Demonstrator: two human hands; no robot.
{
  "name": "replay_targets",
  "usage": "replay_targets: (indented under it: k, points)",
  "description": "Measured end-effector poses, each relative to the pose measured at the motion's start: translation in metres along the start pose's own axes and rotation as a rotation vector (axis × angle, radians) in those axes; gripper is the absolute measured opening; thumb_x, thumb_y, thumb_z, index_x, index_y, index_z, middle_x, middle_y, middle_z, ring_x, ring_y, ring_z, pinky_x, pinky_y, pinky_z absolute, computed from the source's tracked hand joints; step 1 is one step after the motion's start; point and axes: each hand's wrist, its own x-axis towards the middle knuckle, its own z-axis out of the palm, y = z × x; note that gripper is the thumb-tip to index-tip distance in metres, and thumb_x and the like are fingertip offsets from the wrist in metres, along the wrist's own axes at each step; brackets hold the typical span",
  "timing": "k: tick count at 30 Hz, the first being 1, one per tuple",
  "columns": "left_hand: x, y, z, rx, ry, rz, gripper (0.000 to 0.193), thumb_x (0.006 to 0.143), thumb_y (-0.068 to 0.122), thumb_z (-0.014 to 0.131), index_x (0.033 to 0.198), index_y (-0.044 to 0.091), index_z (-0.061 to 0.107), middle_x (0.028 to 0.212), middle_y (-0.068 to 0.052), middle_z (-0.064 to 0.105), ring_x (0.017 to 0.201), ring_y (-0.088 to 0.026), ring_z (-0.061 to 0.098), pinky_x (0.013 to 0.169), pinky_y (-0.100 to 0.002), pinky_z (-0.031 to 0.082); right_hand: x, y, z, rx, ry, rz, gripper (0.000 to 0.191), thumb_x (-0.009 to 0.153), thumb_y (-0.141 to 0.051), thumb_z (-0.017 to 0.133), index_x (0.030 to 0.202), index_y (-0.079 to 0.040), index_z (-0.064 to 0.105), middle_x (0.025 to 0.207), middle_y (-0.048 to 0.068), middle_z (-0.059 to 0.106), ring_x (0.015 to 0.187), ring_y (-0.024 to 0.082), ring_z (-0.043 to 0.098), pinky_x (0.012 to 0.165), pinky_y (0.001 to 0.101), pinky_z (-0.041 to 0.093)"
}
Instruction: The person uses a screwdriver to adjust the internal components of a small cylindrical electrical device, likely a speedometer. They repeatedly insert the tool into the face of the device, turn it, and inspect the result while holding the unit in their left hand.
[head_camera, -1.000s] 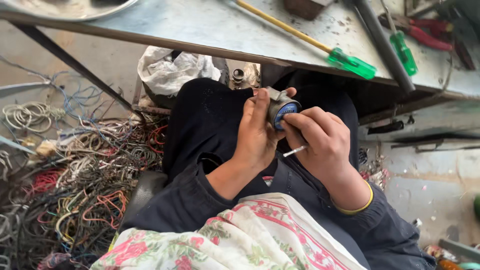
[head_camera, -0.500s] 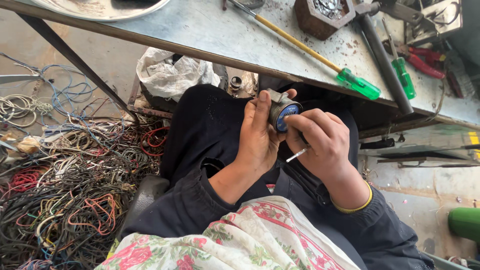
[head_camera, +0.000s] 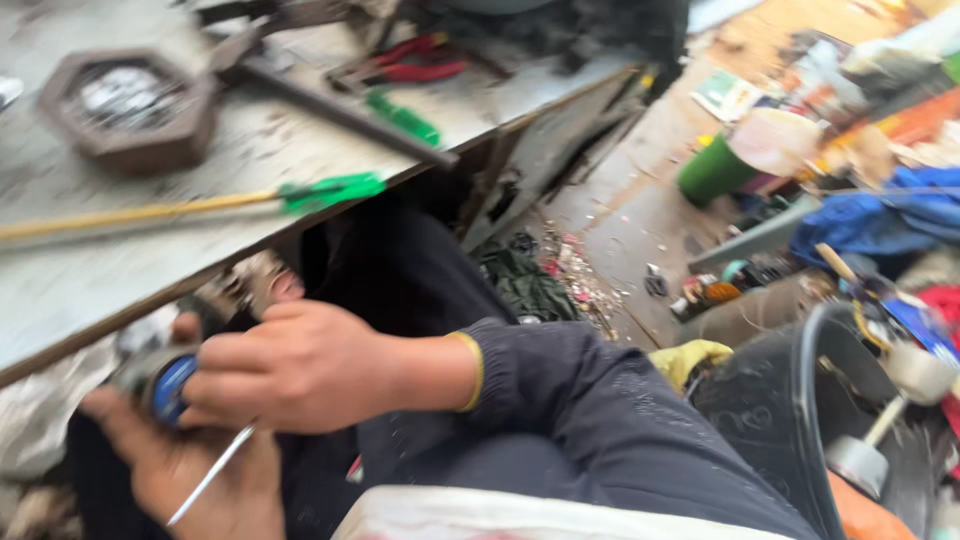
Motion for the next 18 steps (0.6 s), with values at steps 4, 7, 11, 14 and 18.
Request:
replay_targets:
  k: [4, 7, 11, 14, 18]
  points:
    - [-0.005, 0.001, 0.004, 0.111, 0.155, -0.011, 0.060, 0.112, 0.051, 0.047, 0.150, 0.004, 0.052, 0.137, -0.013, 0.064, 0.119, -0.019, 0.070, 0.101, -0.033, 0.061, -0.007, 0.003, 0.008, -0.003, -0.044, -0.011, 0.026, 0.103, -0.027, 0.065, 0.128, -0.020, 0.065, 0.105, -0.002, 0.057, 0.080, 0.011, 0.062, 0.068, 0.0290, 0.043]
    - [-0.006, 0.001, 0.005, 0.157, 0.104, -0.027, 0.063, 0.118, 0.051, 0.047, 0.150, -0.004, 0.046, 0.131, -0.014, 0.060, 0.119, -0.020, 0.070, 0.102, -0.034, 0.063, -0.007, 0.001, 0.009, 0.081, 0.013, 0.012, 0.028, 0.103, -0.027, 0.063, 0.130, -0.019, 0.062, 0.108, -0.003, 0.057, 0.083, 0.011, 0.063, 0.071, 0.0280, 0.043]
    - [-0.005, 0.004, 0.002, 0.086, 0.092, -0.065, 0.064, 0.114, 0.050, 0.049, 0.155, 0.001, 0.044, 0.137, -0.016, 0.064, 0.116, -0.021, 0.072, 0.091, -0.033, 0.065, -0.006, -0.002, 0.004, 0.073, 0.093, 0.044, 0.031, 0.097, -0.029, 0.064, 0.126, -0.018, 0.062, 0.110, -0.002, 0.059, 0.080, 0.014, 0.063, 0.072, 0.0298, 0.046]
    - [-0.006, 0.004, 0.000, 0.000, -0.002, -0.086, 0.061, 0.120, 0.047, 0.048, 0.155, -0.002, 0.042, 0.134, -0.017, 0.062, 0.118, -0.023, 0.071, 0.096, -0.036, 0.066, -0.005, -0.002, 0.000, 0.029, 0.036, 0.068, 0.027, 0.095, -0.032, 0.066, 0.120, -0.019, 0.065, 0.103, -0.002, 0.060, 0.076, 0.015, 0.063, 0.070, 0.0309, 0.047]
    - [-0.004, 0.002, 0.001, 0.086, 0.049, -0.034, 0.063, 0.116, 0.049, 0.050, 0.160, 0.004, 0.042, 0.140, -0.017, 0.064, 0.118, -0.022, 0.072, 0.092, -0.034, 0.066, -0.003, -0.004, -0.002, 0.052, 0.022, 0.030, 0.032, 0.098, -0.025, 0.064, 0.129, -0.019, 0.063, 0.110, -0.003, 0.058, 0.081, 0.011, 0.064, 0.069, 0.0286, 0.045]
